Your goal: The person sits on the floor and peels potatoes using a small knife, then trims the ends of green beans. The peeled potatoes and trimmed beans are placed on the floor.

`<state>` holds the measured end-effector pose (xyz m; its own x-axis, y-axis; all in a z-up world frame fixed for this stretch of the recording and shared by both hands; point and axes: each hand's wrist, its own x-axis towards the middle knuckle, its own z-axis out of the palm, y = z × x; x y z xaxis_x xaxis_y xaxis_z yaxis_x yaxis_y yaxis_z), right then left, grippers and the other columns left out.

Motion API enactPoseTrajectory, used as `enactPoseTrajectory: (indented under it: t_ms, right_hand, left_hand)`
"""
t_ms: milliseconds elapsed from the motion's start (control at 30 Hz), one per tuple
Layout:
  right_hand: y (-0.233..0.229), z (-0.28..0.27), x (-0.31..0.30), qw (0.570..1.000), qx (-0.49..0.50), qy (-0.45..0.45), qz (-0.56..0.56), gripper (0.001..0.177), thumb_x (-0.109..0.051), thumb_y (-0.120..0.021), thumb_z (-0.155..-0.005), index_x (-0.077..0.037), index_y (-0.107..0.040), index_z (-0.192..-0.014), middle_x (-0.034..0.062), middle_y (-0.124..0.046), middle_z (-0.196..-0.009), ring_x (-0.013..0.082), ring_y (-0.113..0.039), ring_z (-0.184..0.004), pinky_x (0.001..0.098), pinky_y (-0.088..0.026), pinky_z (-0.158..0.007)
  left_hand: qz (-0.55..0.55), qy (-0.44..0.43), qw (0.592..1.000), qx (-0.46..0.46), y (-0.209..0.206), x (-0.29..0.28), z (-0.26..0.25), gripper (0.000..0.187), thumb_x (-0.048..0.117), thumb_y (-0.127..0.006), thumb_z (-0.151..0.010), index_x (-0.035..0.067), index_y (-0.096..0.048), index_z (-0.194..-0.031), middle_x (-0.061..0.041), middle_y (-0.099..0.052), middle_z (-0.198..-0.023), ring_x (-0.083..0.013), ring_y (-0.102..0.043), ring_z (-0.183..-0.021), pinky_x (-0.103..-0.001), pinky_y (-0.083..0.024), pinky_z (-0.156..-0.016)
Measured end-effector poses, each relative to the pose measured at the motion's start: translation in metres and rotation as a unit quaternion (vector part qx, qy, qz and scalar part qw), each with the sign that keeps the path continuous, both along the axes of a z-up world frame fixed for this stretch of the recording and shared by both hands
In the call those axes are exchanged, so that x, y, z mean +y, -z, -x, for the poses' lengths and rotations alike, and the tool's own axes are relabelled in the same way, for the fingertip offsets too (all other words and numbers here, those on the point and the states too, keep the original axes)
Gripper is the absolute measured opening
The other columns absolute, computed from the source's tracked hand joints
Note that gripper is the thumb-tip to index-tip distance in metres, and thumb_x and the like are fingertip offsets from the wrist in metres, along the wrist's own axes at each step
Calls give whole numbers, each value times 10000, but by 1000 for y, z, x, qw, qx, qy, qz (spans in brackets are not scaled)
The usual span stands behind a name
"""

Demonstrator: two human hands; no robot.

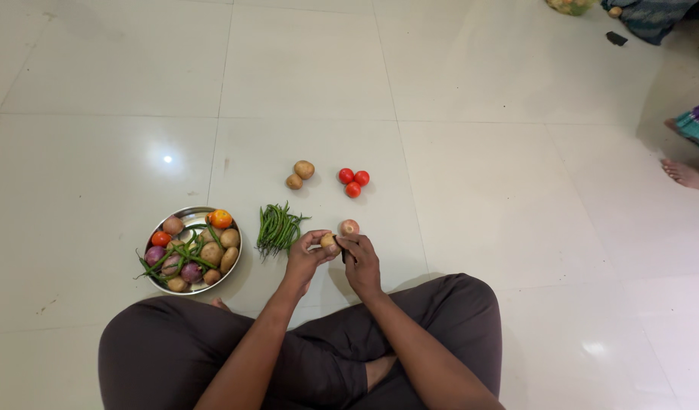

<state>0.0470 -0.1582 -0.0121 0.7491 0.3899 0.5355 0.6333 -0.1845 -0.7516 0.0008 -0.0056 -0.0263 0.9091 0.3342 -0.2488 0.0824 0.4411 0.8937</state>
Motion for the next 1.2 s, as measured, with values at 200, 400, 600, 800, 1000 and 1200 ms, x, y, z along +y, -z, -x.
enactPoseTrajectory:
  t_ms: [200,400,600,800,1000,1200]
  right_hand:
    - [6,1,-7,991,116,46,56,305,50,-609,-907,-79,-748,-1145,98,-690,-1039,236,-710,-923,334,-564,-787]
    - [-6,12,-12,992,120,42,-5,321,60,-613,-884,-66,-742,-1149,88,-703,-1074,214,-708,-979,310,-547,-864]
    - [-30,5,-22,975,206,80,-23,278,30,-624,-903,-66,-754,-1129,66,-702,-1076,186,-687,-929,292,-542,-814]
    - [2,-4,-28,973,218,68,7,239,25,-638,-906,-41,-763,-1100,69,-714,-1016,149,-680,-895,280,-543,-803]
    - [8,-15,-11,979,198,33,-36,257,29,-631,-918,-48,-744,-1135,70,-696,-1085,153,-676,-945,285,-538,-830]
    - [-3,-10,-1,989,129,48,54,321,31,-617,-902,-119,-773,-1139,78,-689,-1065,182,-695,-932,311,-563,-791]
  left_hand:
    - [41,-1,999,-3,-5,0,5,418,-13,-687,-891,11,-611,-1301,-109,-619,-1223,-197,-675,-1073,-349,-616,-927]
    - [108,-2,994,-11,10,5,5,437,42,-625,-941,29,-551,-1372,-149,-656,-1178,-227,-666,-1060,-391,-583,-948]
    - [146,-15,989,-4,12,9,2,443,99,-697,-940,39,-550,-1354,-154,-646,-1151,-245,-691,-1045,-357,-556,-908]
    - [83,16,996,5,1,0,0,460,63,-728,-873,51,-595,-1313,-88,-630,-1198,-237,-707,-1070,-374,-573,-914]
    - [37,22,998,49,-1,-4,2,440,96,-753,-901,65,-613,-1317,-64,-672,-1178,-163,-647,-1015,-345,-543,-865]
    - [46,50,997,36,7,-8,-1,481,87,-745,-868,39,-598,-1324,-54,-719,-1169,-125,-674,-1024,-305,-545,-883]
